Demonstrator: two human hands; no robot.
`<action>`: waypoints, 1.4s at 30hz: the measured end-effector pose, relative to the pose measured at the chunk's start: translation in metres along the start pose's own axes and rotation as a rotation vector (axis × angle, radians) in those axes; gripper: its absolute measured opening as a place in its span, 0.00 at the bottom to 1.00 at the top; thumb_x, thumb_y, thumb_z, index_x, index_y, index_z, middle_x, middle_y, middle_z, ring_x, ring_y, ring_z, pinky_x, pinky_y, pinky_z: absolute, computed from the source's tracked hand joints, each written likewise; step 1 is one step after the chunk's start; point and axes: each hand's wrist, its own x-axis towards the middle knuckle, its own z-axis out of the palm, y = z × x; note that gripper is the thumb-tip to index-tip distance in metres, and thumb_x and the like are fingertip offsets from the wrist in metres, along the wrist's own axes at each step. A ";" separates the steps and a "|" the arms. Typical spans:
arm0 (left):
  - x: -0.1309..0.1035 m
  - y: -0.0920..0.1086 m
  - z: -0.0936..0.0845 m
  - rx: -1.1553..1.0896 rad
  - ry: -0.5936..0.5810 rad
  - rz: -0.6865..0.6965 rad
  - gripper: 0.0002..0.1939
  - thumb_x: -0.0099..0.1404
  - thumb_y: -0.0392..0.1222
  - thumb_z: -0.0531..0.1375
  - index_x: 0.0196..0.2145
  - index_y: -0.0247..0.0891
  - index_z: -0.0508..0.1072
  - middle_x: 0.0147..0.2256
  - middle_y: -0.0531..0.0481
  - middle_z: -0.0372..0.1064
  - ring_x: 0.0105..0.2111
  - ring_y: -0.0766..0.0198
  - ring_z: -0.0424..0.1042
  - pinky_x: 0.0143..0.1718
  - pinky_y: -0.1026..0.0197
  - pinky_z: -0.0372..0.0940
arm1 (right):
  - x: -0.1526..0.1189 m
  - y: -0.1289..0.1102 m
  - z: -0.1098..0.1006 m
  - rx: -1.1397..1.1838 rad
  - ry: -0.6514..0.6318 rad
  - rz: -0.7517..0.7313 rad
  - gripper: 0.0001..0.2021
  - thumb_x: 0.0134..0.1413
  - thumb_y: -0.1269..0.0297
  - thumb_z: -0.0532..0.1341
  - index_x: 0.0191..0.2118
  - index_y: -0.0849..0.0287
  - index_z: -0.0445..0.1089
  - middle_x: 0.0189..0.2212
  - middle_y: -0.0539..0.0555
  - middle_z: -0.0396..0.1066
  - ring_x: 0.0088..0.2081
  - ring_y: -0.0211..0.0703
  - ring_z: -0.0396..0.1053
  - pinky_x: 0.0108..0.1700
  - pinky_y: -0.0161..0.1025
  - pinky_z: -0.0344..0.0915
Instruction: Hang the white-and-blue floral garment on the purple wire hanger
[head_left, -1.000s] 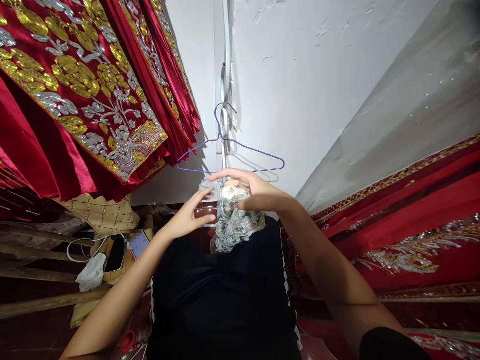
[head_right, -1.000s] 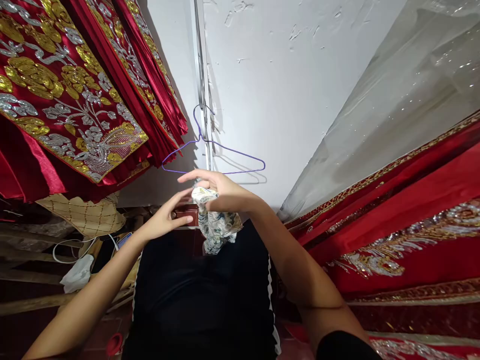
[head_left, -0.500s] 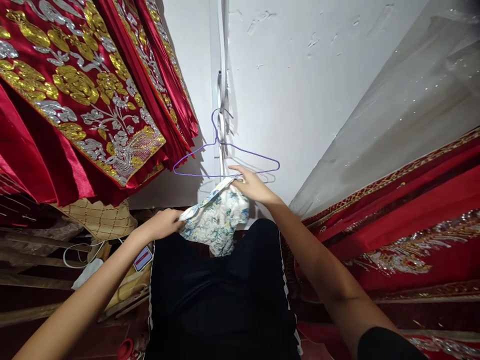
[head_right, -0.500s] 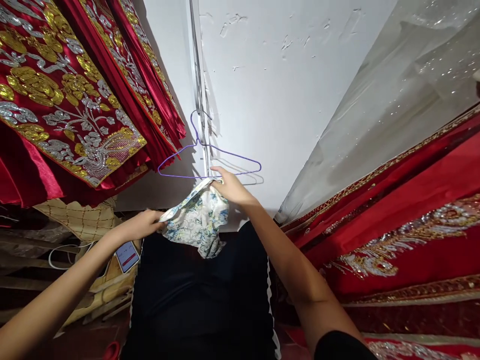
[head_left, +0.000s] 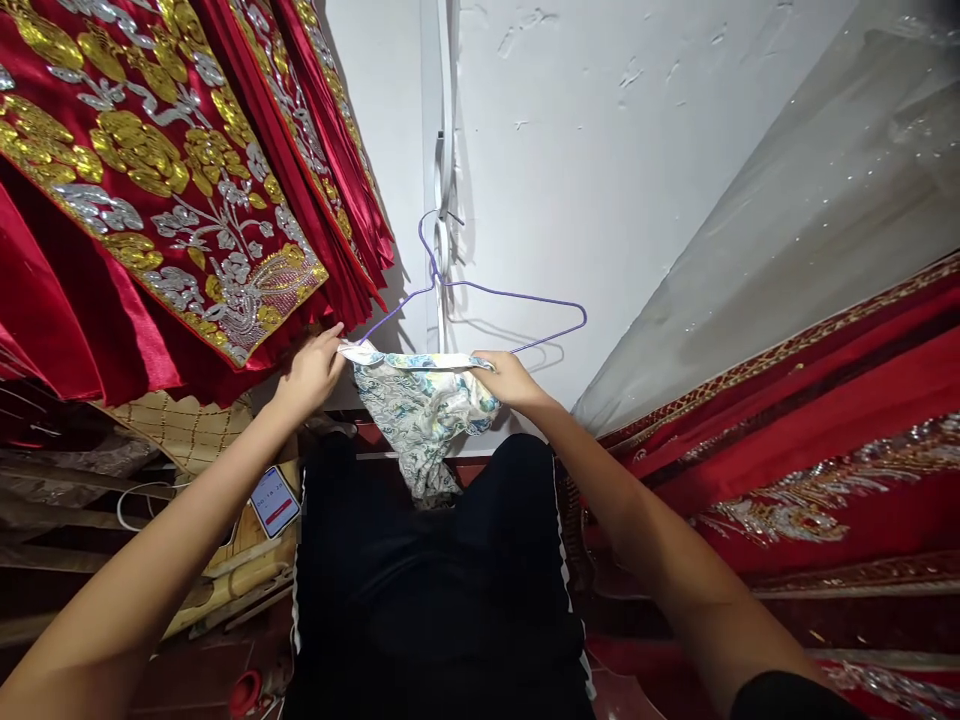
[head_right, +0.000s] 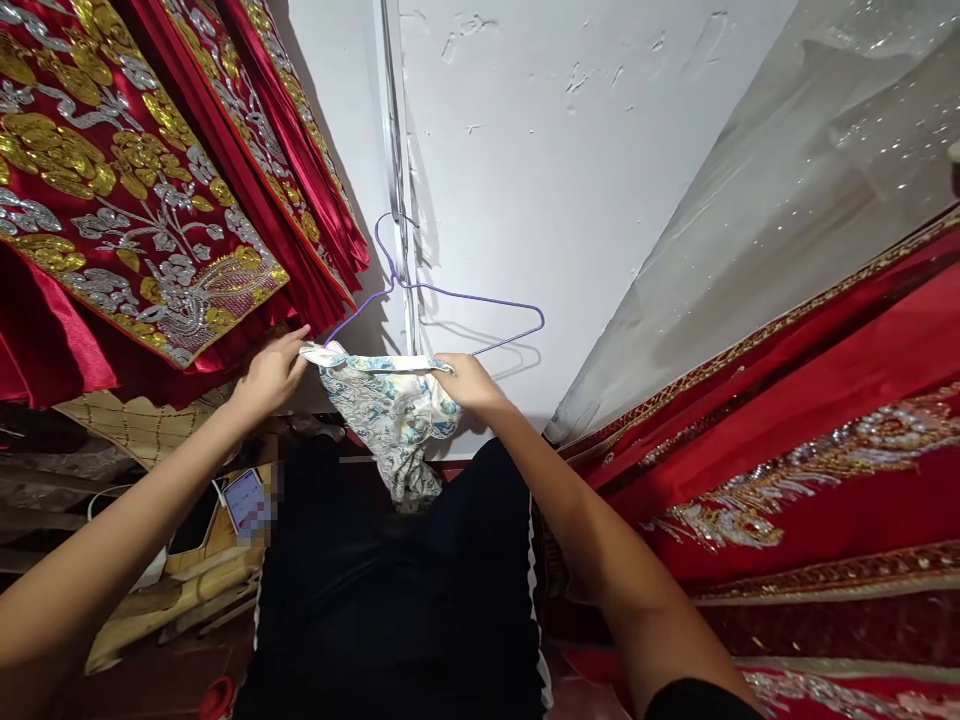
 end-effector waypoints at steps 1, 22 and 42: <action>0.004 0.004 -0.002 -0.031 0.021 -0.039 0.18 0.71 0.43 0.49 0.48 0.39 0.75 0.59 0.41 0.69 0.57 0.49 0.69 0.58 0.49 0.63 | -0.002 -0.001 0.001 0.033 -0.012 0.000 0.13 0.58 0.56 0.55 0.27 0.57 0.64 0.23 0.48 0.63 0.27 0.40 0.61 0.31 0.35 0.53; 0.030 0.057 -0.028 -0.319 -0.020 0.173 0.17 0.71 0.43 0.51 0.50 0.34 0.74 0.47 0.44 0.74 0.47 0.55 0.73 0.52 0.57 0.64 | -0.019 -0.003 -0.077 -0.073 0.534 0.040 0.45 0.46 0.59 0.69 0.67 0.63 0.49 0.36 0.59 0.74 0.35 0.51 0.72 0.38 0.46 0.68; 0.003 -0.022 0.010 -0.800 -0.082 -0.223 0.27 0.58 0.65 0.60 0.38 0.35 0.70 0.31 0.48 0.70 0.31 0.61 0.68 0.33 0.61 0.64 | -0.031 -0.028 -0.158 0.330 -0.140 0.256 0.14 0.47 0.55 0.71 0.30 0.64 0.80 0.29 0.63 0.78 0.26 0.41 0.73 0.27 0.37 0.69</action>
